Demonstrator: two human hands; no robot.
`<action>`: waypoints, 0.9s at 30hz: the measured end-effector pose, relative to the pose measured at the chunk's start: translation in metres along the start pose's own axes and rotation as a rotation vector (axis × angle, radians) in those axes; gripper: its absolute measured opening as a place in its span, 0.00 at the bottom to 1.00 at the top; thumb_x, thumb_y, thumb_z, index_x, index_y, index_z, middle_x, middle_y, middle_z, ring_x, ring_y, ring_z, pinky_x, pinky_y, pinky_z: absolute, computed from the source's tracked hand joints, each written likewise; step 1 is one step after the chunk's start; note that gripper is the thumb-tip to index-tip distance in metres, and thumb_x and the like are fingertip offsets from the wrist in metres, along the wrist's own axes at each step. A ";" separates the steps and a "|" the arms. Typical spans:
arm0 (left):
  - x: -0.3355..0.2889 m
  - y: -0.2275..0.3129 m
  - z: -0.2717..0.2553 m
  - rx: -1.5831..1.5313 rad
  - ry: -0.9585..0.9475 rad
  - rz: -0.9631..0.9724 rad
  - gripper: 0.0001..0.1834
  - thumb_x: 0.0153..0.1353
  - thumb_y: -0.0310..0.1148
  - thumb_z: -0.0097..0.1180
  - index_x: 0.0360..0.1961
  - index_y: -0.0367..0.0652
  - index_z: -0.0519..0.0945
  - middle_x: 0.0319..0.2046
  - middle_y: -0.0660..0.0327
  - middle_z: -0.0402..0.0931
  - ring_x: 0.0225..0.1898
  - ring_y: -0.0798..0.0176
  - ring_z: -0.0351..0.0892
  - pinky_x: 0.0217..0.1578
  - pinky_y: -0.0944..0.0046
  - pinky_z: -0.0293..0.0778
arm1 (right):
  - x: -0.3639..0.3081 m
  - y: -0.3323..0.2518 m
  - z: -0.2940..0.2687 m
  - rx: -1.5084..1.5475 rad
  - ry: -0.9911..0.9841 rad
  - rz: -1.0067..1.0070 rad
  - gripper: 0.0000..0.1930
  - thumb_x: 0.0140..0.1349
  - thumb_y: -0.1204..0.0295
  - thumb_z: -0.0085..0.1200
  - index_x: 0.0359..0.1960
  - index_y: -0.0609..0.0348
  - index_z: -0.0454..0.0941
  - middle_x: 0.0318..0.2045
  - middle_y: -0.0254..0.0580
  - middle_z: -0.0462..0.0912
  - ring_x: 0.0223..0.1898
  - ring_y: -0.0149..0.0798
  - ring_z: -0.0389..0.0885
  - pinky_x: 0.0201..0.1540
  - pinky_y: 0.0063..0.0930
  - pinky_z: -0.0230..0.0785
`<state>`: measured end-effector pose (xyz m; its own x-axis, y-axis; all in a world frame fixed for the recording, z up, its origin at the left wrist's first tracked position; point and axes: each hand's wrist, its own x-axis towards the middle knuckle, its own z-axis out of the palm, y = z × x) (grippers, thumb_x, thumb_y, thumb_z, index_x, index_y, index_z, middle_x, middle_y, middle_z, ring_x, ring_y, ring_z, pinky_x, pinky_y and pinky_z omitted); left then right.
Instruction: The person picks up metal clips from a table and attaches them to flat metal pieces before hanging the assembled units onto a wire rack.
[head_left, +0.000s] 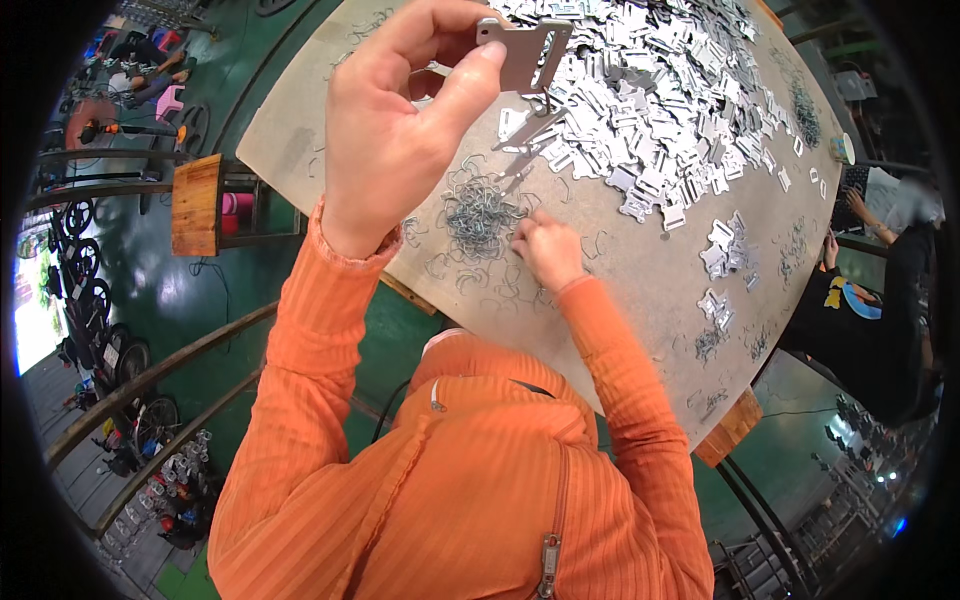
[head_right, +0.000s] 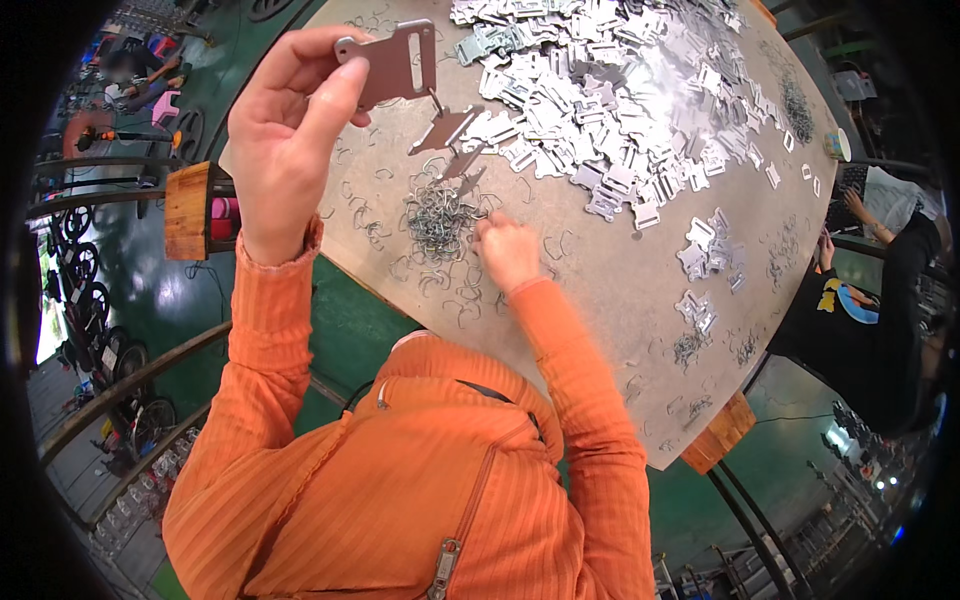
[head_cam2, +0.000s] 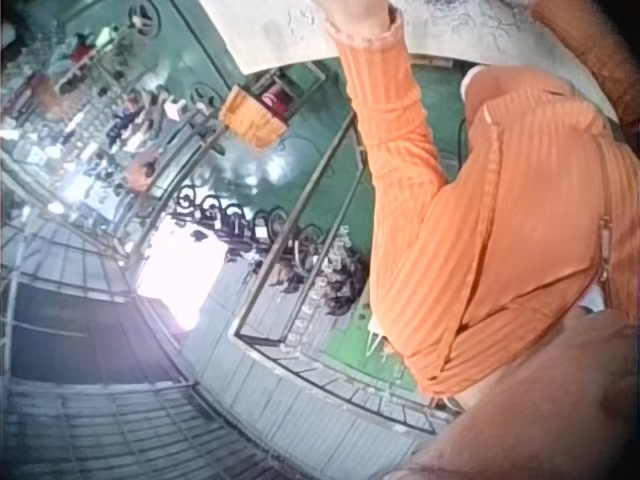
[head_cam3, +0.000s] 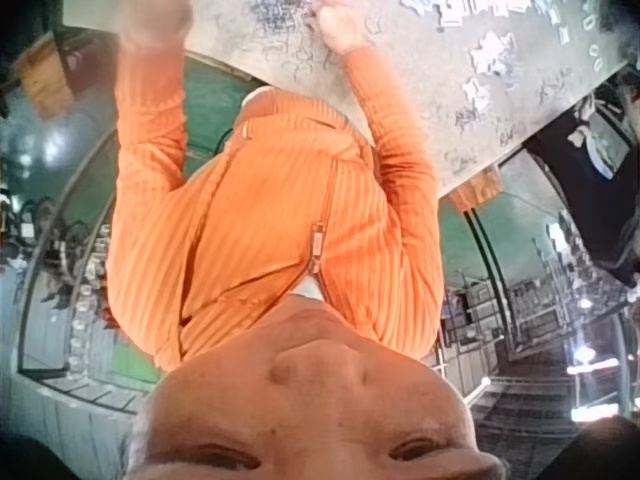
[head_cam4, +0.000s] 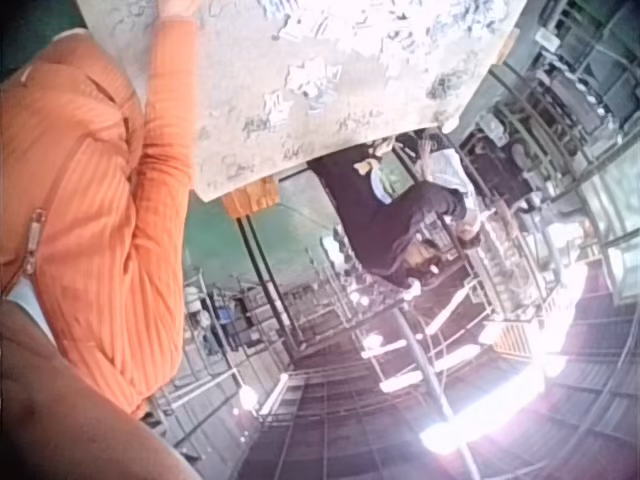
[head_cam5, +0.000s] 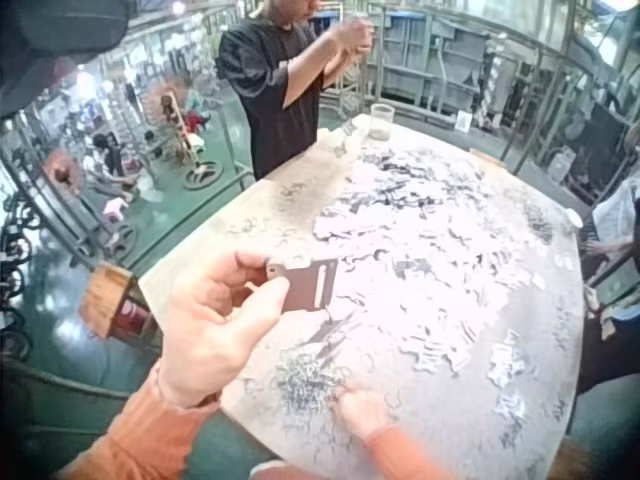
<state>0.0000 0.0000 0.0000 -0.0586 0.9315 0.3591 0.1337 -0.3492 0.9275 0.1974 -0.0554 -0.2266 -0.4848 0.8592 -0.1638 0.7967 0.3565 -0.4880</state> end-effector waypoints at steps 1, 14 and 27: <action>0.000 0.000 0.000 -0.003 0.003 -0.005 0.11 0.64 0.26 0.53 0.46 0.34 0.76 0.37 0.62 0.79 0.36 0.75 0.76 0.32 0.74 0.72 | -0.002 -0.003 0.009 -0.063 0.028 0.011 0.09 0.49 0.68 0.61 0.32 0.51 0.77 0.31 0.41 0.77 0.35 0.44 0.81 0.37 0.39 0.73; -0.027 0.014 0.022 0.002 -0.122 -0.061 0.10 0.63 0.25 0.56 0.45 0.34 0.80 0.36 0.64 0.80 0.35 0.76 0.76 0.33 0.75 0.73 | -0.065 -0.036 -0.140 1.102 0.164 0.301 0.08 0.66 0.78 0.49 0.43 0.68 0.76 0.27 0.35 0.77 0.24 0.23 0.73 0.25 0.16 0.67; -0.048 0.047 0.059 -0.038 -0.148 0.000 0.08 0.54 0.22 0.63 0.37 0.34 0.83 0.31 0.59 0.83 0.30 0.72 0.81 0.30 0.71 0.79 | -0.069 -0.111 -0.238 0.966 0.678 -0.043 0.05 0.58 0.74 0.62 0.31 0.62 0.82 0.39 0.35 0.78 0.38 0.25 0.71 0.40 0.19 0.62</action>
<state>0.0677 -0.0553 0.0198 0.0883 0.9353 0.3427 0.0964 -0.3505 0.9316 0.2280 -0.0666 0.0431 0.0178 0.9764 0.2150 0.0400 0.2142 -0.9760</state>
